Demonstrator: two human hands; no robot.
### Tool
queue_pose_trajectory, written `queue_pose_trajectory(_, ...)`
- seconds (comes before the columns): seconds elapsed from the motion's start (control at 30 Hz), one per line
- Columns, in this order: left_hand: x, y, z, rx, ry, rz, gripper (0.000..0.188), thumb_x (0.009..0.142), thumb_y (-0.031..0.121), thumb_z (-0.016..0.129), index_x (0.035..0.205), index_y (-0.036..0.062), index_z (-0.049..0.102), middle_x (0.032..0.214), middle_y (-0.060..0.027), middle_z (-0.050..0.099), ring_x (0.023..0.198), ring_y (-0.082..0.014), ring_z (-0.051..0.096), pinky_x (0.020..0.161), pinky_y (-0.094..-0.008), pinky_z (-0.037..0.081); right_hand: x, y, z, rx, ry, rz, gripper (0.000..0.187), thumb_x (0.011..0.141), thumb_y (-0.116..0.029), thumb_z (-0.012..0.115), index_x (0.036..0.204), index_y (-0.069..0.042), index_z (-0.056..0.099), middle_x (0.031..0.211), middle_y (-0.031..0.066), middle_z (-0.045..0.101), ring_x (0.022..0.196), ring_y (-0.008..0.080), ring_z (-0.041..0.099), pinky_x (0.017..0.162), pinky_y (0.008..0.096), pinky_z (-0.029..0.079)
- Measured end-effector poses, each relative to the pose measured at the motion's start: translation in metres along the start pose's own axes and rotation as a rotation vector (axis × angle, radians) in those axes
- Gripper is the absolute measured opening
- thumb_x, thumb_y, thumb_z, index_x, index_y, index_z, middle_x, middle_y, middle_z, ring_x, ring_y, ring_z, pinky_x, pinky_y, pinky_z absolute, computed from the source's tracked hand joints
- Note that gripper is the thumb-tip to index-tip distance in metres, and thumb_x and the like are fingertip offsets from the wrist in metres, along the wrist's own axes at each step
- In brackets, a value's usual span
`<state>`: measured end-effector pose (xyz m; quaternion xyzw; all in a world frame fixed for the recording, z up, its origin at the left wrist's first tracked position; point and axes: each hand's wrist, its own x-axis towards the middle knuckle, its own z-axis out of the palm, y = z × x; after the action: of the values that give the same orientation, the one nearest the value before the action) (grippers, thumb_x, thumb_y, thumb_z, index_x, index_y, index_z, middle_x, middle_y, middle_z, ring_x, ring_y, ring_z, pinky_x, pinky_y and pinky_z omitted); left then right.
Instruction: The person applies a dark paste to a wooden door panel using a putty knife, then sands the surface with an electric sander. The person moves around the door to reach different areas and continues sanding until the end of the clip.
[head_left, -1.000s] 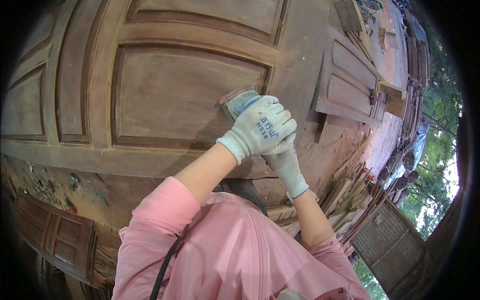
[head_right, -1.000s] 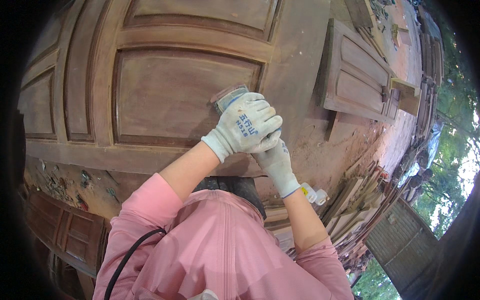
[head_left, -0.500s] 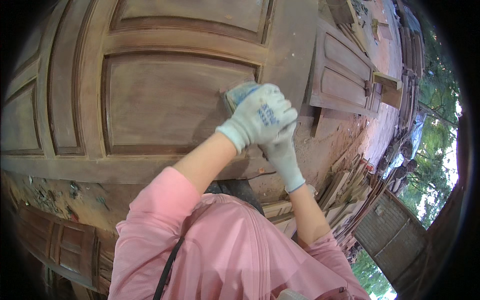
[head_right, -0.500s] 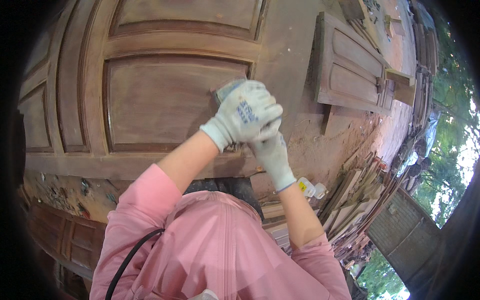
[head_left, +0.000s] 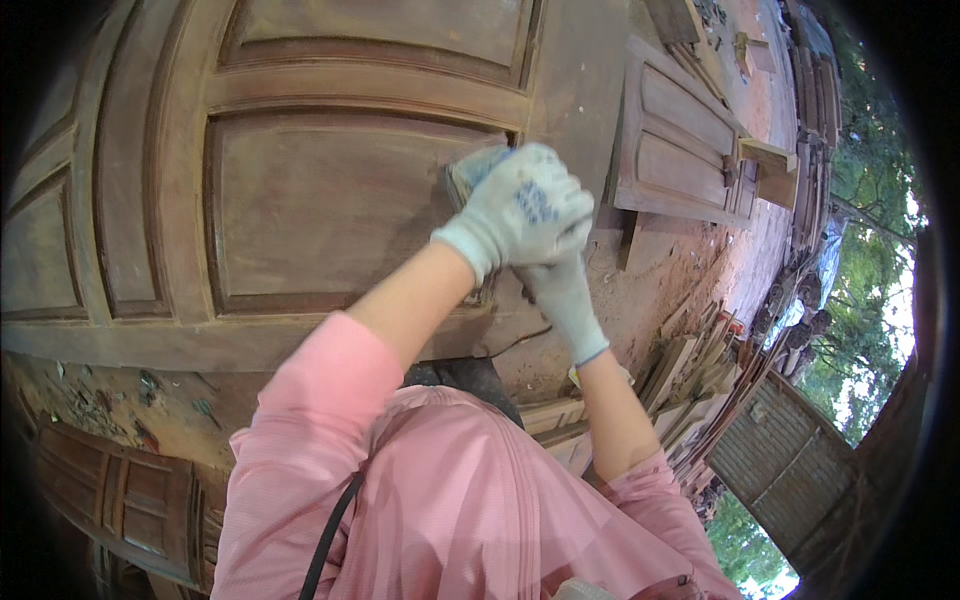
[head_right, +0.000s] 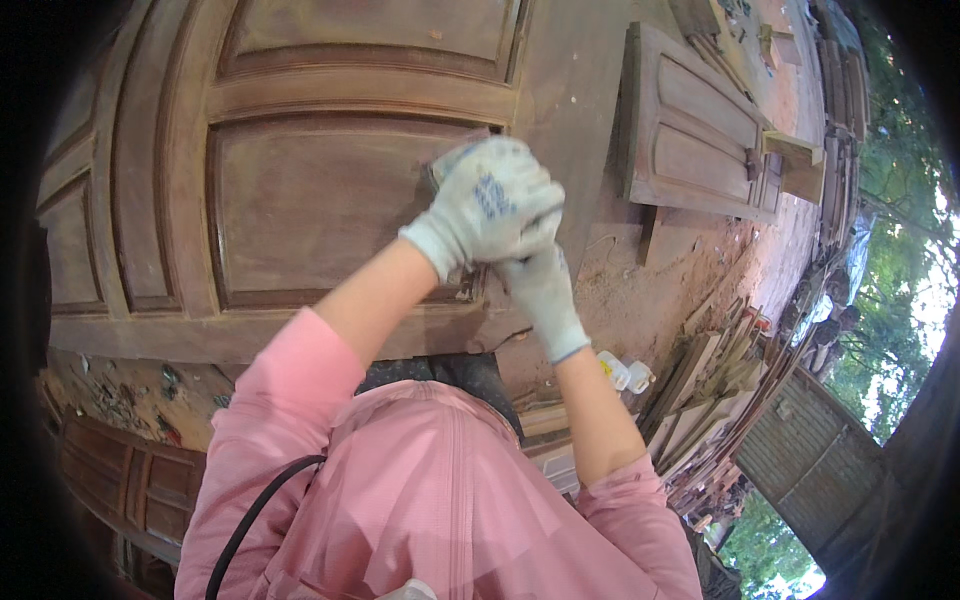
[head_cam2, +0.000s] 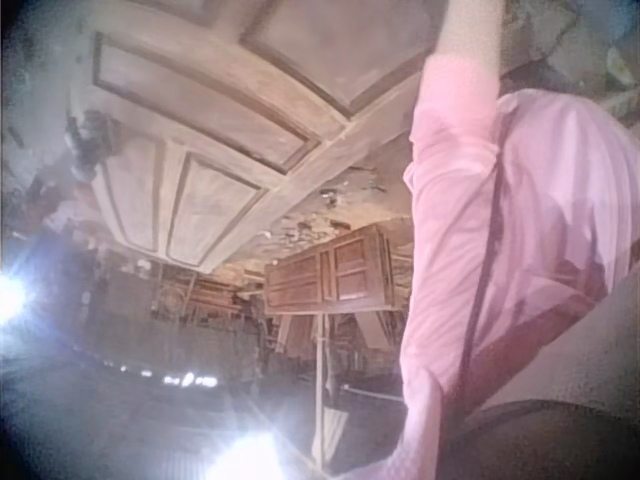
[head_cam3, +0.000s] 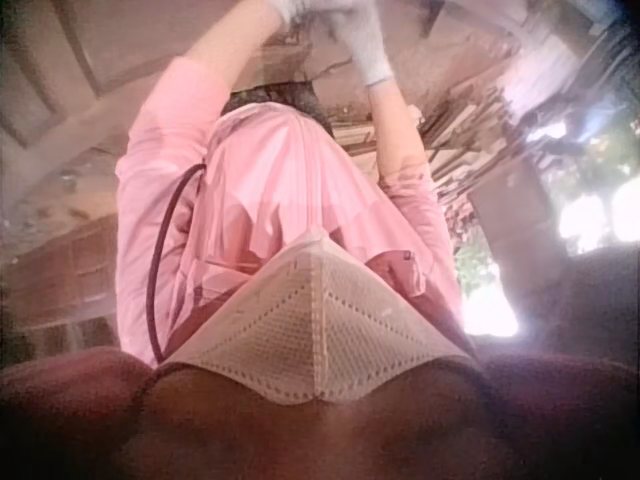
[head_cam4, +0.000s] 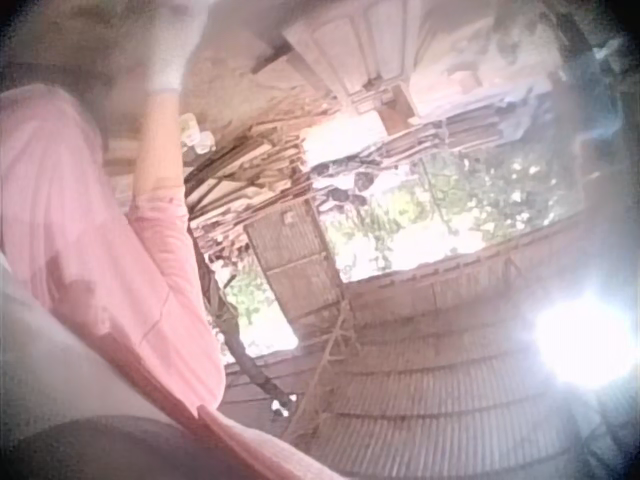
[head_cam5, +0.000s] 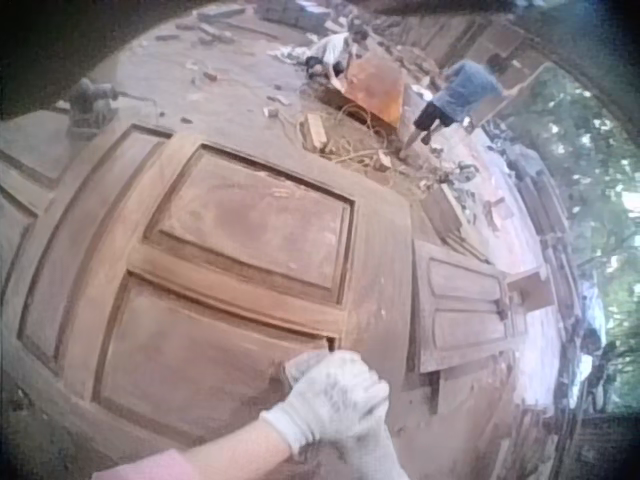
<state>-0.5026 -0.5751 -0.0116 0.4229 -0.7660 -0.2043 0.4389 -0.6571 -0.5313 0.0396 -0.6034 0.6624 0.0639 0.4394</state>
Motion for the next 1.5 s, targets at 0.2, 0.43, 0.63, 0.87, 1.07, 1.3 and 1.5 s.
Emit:
queue_pose_trajectory(0.2,-0.076,0.08,0.017,-0.225,-0.024,-0.035,0.019,0.079,0.032,0.073,0.078,0.0163,0.063,0.076,-0.0045,0.063,0.078,-0.0257,0.066,0.093,-0.0425,0.053,-0.098,0.092,0.062,-0.495,0.246,-0.46,0.036,0.088,-0.016,0.072,0.123,-0.007,0.068,0.106,0.0205,0.073,0.094,0.0427,0.071,0.079,0.0523,0.058)
queue_pose_trajectory(0.43,-0.039,0.036,0.004,-0.077,0.046,-0.045,0.018,0.08,0.033,0.073,0.081,0.0165,0.065,0.079,-0.0038,0.066,0.08,-0.0247,0.068,0.095,-0.043,0.053,-0.034,0.068,0.037,-0.602,0.129,-0.541,0.042,0.089,-0.016,0.071,0.13,-0.006,0.063,0.115,0.0229,0.072,0.097,0.0441,0.072,0.079,0.0521,0.059)
queue_pose_trajectory(0.63,-0.065,0.071,0.006,-0.145,-0.037,-0.087,0.018,0.08,0.032,0.072,0.087,0.0154,0.068,0.081,-0.0046,0.067,0.085,-0.0248,0.069,0.099,-0.0431,0.052,-0.082,0.09,0.047,-0.484,0.173,-0.434,0.04,0.09,-0.02,0.072,0.126,-0.005,0.064,0.111,0.0227,0.073,0.096,0.0464,0.072,0.082,0.0529,0.058)
queue_pose_trajectory(0.87,-0.052,0.043,-0.003,-0.03,0.099,-0.117,0.021,0.078,0.029,0.073,0.091,0.0135,0.071,0.084,-0.0046,0.069,0.084,-0.0246,0.069,0.095,-0.0442,0.054,-0.03,0.06,0.027,-0.351,0.016,-0.283,0.034,0.092,-0.022,0.071,0.121,-0.005,0.065,0.108,0.0255,0.073,0.102,0.0475,0.069,0.082,0.0536,0.057)
queue_pose_trajectory(1.07,-0.069,0.08,0.017,-0.108,0.034,-0.142,0.023,0.078,0.034,0.073,0.091,0.0148,0.071,0.084,-0.0039,0.069,0.087,-0.0244,0.07,0.098,-0.0434,0.053,-0.067,0.111,0.035,-0.492,0.07,-0.437,0.032,0.089,-0.02,0.073,0.116,-0.005,0.068,0.11,0.0253,0.074,0.1,0.0466,0.07,0.081,0.0532,0.058)
queue_pose_trajectory(1.3,-0.043,0.05,0.012,-0.011,0.085,-0.076,0.02,0.081,0.035,0.071,0.086,0.0154,0.068,0.081,-0.0054,0.068,0.083,-0.0256,0.069,0.098,-0.0439,0.052,-0.038,0.074,0.022,-0.549,0.095,-0.486,0.03,0.088,-0.017,0.073,0.115,-0.005,0.069,0.105,0.023,0.074,0.094,0.0451,0.072,0.077,0.0527,0.059)
queue_pose_trajectory(1.5,-0.093,0.098,0.025,-0.178,-0.062,-0.101,0.023,0.079,0.035,0.073,0.089,0.0152,0.071,0.083,-0.0034,0.068,0.087,-0.023,0.07,0.099,-0.043,0.053,-0.115,0.096,0.057,-0.333,0.151,-0.207,0.03,0.09,-0.019,0.073,0.116,-0.005,0.066,0.102,0.0218,0.075,0.093,0.0438,0.073,0.076,0.0528,0.058)
